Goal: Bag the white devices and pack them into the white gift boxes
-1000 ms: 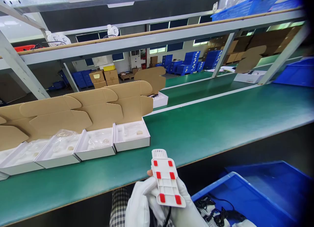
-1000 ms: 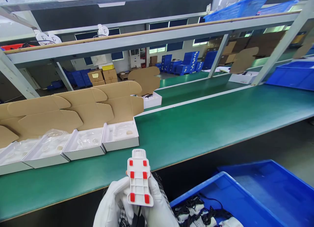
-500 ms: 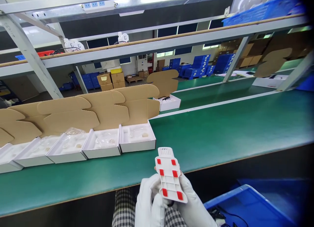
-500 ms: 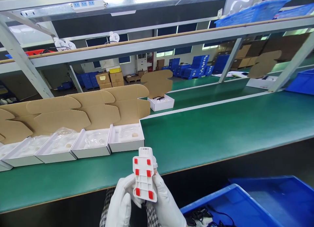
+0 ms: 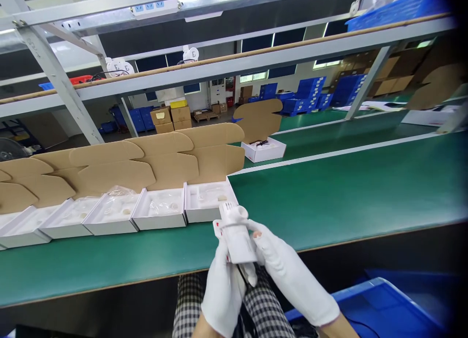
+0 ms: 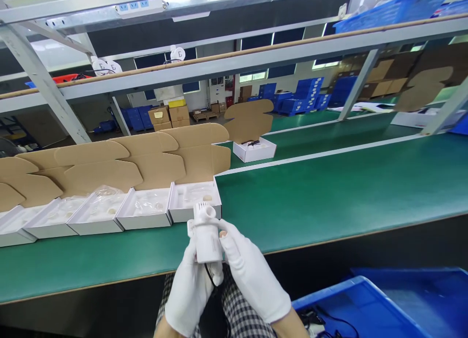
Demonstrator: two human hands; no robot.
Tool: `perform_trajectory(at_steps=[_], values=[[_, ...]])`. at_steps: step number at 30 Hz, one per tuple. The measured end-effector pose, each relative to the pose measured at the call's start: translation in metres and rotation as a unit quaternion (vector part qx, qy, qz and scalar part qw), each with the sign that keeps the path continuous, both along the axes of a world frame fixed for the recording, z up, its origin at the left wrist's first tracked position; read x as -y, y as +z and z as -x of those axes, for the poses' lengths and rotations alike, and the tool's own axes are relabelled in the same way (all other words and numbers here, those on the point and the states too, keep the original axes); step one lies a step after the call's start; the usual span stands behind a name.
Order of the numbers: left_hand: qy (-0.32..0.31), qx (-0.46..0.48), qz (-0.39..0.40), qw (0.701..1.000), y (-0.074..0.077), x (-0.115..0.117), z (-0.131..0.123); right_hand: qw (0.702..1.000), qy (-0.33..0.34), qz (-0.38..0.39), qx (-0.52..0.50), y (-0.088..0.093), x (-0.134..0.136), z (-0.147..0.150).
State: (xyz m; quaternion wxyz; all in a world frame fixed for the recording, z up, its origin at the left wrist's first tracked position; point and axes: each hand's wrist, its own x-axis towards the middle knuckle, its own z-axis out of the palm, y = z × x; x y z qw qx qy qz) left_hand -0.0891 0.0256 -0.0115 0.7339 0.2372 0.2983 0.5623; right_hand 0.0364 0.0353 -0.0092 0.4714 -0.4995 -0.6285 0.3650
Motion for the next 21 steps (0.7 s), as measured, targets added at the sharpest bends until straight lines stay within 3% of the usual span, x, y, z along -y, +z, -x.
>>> perform_trajectory(at_steps=[4,9,16,21], values=[[-0.093,0.133,0.039,0.986,0.007,-0.002,0.002,0.998,-0.051,-0.005,0.033,-0.001,0.003,0.0],[-0.077,0.146,0.072,0.984,-0.007,-0.002,0.0,0.988,-0.08,-0.088,0.094,-0.013,0.022,0.01],[-0.029,-0.01,-0.019,0.999,-0.029,-0.006,0.001,0.956,-0.137,-0.184,0.186,-0.032,0.035,0.016],[-0.018,-0.213,-0.097,0.972,-0.04,-0.011,0.011,0.981,-0.077,-0.146,0.097,-0.053,0.033,0.022]])
